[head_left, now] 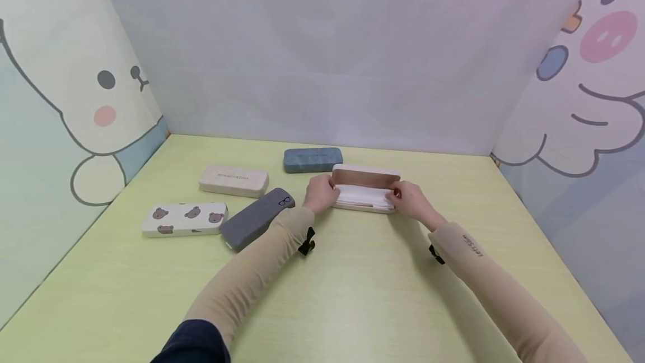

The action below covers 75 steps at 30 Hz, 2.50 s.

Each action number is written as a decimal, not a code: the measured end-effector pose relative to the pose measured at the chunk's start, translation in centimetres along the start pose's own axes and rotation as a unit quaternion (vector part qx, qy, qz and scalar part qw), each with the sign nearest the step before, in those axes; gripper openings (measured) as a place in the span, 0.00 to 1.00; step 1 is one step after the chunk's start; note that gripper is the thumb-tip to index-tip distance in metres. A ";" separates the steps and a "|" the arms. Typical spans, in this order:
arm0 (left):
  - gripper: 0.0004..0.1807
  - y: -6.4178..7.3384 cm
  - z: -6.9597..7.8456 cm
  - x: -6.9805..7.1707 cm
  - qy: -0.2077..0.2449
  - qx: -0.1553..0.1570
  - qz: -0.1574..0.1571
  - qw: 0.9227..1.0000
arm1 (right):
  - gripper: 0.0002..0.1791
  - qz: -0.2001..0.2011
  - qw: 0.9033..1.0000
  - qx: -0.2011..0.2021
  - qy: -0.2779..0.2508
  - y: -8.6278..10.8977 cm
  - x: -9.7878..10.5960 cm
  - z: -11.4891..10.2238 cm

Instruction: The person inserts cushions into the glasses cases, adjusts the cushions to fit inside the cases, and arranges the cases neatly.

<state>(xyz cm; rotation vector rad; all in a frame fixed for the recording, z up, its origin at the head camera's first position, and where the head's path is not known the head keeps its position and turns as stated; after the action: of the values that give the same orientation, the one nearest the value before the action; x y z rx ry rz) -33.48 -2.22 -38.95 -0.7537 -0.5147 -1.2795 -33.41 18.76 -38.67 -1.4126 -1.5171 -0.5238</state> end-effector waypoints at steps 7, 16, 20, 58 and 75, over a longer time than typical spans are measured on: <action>0.12 0.0 -0.7 0.4 0.019 0.038 -0.012 0.999 | 0.10 -0.003 1.000 0.000 -0.009 0.2 0.4 0.6; 0.26 -0.5 -1.9 0.1 0.028 0.090 -0.031 0.995 | 0.18 -0.015 0.999 -0.035 -0.031 0.6 0.9 1.5; 0.35 -0.5 -1.9 0.0 0.056 0.119 -0.048 0.990 | 0.24 -0.044 0.993 -0.102 -0.051 0.7 0.8 2.1; 0.39 -0.2 -0.9 0.1 0.178 0.192 -0.151 0.953 | 0.41 -0.182 0.904 -0.293 -0.253 1.1 -0.6 1.5; 0.31 -0.2 -1.1 0.4 0.172 0.164 -0.148 0.960 | 0.33 -0.177 0.899 -0.278 -0.288 1.3 -0.3 1.4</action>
<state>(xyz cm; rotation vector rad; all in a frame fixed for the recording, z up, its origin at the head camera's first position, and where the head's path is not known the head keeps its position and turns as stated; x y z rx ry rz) -33.61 -3.35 -39.35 -0.1705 -0.5484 -1.5162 -32.73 20.06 -39.93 -1.8411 -2.2503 -0.8641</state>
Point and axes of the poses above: each hand's wrist, its own y-axis away from the middle knuckle, its own x-axis out of the back of the hand, z = x × y, the point moved 7 cm from there along -y, towards the middle knuckle, and after that the axes turned 13 degrees about z, right-handed, at the moved point
